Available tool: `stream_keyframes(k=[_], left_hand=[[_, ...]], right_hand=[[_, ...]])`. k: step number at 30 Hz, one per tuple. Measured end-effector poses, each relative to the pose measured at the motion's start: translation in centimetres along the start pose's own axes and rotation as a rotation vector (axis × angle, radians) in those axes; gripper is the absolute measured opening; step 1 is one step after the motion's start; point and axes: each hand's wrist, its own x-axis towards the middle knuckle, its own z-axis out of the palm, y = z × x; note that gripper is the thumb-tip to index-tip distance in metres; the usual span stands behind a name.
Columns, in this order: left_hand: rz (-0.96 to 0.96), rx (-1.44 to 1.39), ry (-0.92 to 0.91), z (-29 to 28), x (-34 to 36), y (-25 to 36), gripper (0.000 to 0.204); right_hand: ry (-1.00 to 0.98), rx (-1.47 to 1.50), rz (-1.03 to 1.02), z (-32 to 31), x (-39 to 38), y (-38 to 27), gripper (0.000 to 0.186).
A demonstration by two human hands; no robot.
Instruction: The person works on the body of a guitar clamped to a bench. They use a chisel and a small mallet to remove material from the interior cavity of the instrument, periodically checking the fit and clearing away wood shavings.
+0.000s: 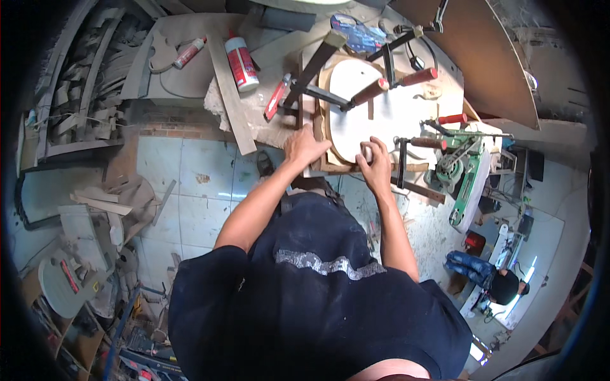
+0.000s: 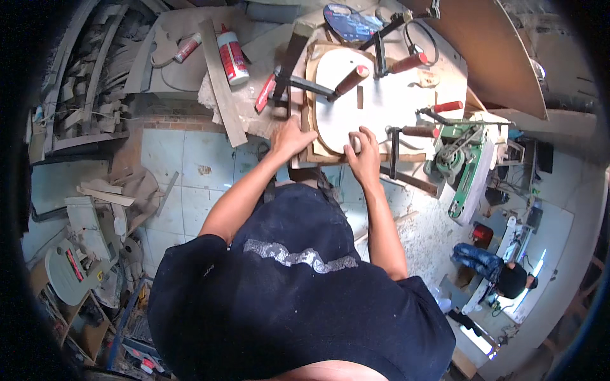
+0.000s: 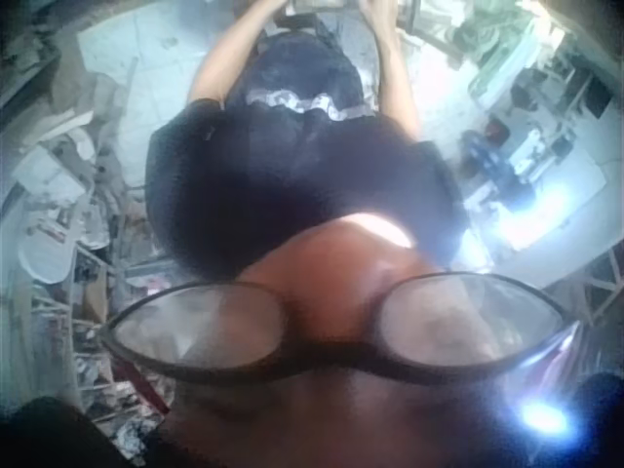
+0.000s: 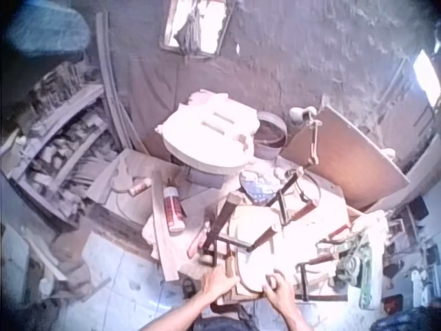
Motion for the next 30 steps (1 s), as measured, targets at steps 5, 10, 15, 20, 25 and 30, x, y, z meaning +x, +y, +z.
stream_keyframes(k=[5,10,15,20,25,30], left_hand=[[0.204,-0.152,0.244,1.8,-0.8,-0.1,0.062],[0.426,0.037,0.339,1.4,0.1,-0.2,0.053],[0.464,0.175,0.338,-0.1,-0.1,0.5,0.042],[0.557,0.389,0.339,-1.5,1.0,0.7,0.029],[0.500,0.366,0.292,-0.9,2.1,0.3,0.029],[0.405,0.179,0.268,0.0,3.4,0.7,0.029]], right_hand=[[0.015,0.006,-0.003,0.0,-0.3,-0.2,0.031],[0.020,0.005,-0.020,0.1,-0.2,-0.3,0.032],[0.011,0.007,-0.018,0.2,-0.4,-0.2,0.032],[0.013,-0.010,-0.026,0.3,-0.3,-0.3,0.031],[0.028,-0.008,-0.027,0.5,-0.5,-0.2,0.031],[0.038,-0.021,-0.038,0.6,-0.3,-0.1,0.033]])
